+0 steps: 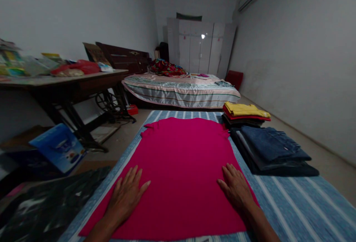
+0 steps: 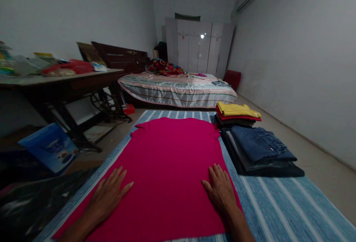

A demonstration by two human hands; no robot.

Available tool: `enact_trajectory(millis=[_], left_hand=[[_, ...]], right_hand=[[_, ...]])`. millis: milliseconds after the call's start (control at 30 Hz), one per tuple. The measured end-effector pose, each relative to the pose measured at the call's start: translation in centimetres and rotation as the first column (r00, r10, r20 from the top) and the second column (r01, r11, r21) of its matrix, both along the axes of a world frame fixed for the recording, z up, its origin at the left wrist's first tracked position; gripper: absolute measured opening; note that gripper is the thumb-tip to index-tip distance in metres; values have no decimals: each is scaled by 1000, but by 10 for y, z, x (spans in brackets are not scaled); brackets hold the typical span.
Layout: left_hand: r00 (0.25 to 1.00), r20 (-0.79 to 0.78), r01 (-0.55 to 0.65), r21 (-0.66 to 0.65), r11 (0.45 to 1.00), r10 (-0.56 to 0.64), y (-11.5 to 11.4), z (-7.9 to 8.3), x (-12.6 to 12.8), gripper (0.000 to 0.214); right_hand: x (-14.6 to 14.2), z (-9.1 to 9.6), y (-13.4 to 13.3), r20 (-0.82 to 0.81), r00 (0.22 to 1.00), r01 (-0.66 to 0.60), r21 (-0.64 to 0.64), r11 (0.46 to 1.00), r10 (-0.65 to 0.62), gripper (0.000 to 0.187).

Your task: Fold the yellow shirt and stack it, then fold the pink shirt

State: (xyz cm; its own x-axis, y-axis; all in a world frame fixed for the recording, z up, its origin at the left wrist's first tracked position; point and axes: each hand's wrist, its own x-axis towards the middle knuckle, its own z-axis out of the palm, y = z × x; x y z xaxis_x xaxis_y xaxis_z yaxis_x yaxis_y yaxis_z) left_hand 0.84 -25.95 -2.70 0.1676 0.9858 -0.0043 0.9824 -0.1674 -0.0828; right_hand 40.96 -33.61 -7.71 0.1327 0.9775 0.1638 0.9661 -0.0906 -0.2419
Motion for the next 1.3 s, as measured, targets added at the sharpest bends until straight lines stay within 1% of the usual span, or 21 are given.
enact_trajectory(millis=[67,167,267,333,400,567,700,800,900,1067,1133,1233,1300], left_hand=[[999,-37,-2,-23,1000,1,-8,-3,-14,62],[996,-78,39,-45,998,-42,-18,-10,-30,51],[993,-86,86,-15,996,-87,-22,-18,-38,52],[992,-88,91,-8,996,-91,-21,-21,-39,51],[994,-88,70,-12,997,-70,-19,-21,-37,52],[998,-60,17,-39,999,-19,-17,-14,-30,60],[1000,-24,-19,-16,1000,19,-18,-11,-27,65],[1000,-10,24,-11,1000,-24,-19,-11,-29,56],[998,-16,67,-45,997,-68,-20,-10,-31,49],[999,-10,43,-21,999,-44,-20,-9,-29,54],[999,-29,28,-33,999,-29,-20,-9,-28,56],[998,-59,30,-40,999,-32,-19,-12,-30,57],[997,-58,53,-15,998,-54,-18,-17,-34,55]], right_hand=[[0,0,1,-8,1000,-2,-10,1000,2,62],[0,2,1,-19,1000,-1,-36,999,0,63],[0,5,1,-15,1000,1,-56,998,-2,64],[-1,7,0,-5,1000,3,-60,998,-3,64],[-1,8,0,3,1000,6,-56,998,-5,62],[-2,6,-1,10,1000,7,-11,1000,-7,60],[0,0,0,11,1000,-4,23,1000,4,60],[1,-2,0,17,1000,-10,27,1000,10,59],[2,-1,0,26,1000,-10,14,1000,10,58],[2,2,-3,31,999,-7,-15,1000,8,57],[3,4,-6,43,999,2,-16,1000,-2,56],[1,6,-15,88,996,37,-12,999,-36,57],[-3,6,-23,123,991,60,-2,998,-59,58]])
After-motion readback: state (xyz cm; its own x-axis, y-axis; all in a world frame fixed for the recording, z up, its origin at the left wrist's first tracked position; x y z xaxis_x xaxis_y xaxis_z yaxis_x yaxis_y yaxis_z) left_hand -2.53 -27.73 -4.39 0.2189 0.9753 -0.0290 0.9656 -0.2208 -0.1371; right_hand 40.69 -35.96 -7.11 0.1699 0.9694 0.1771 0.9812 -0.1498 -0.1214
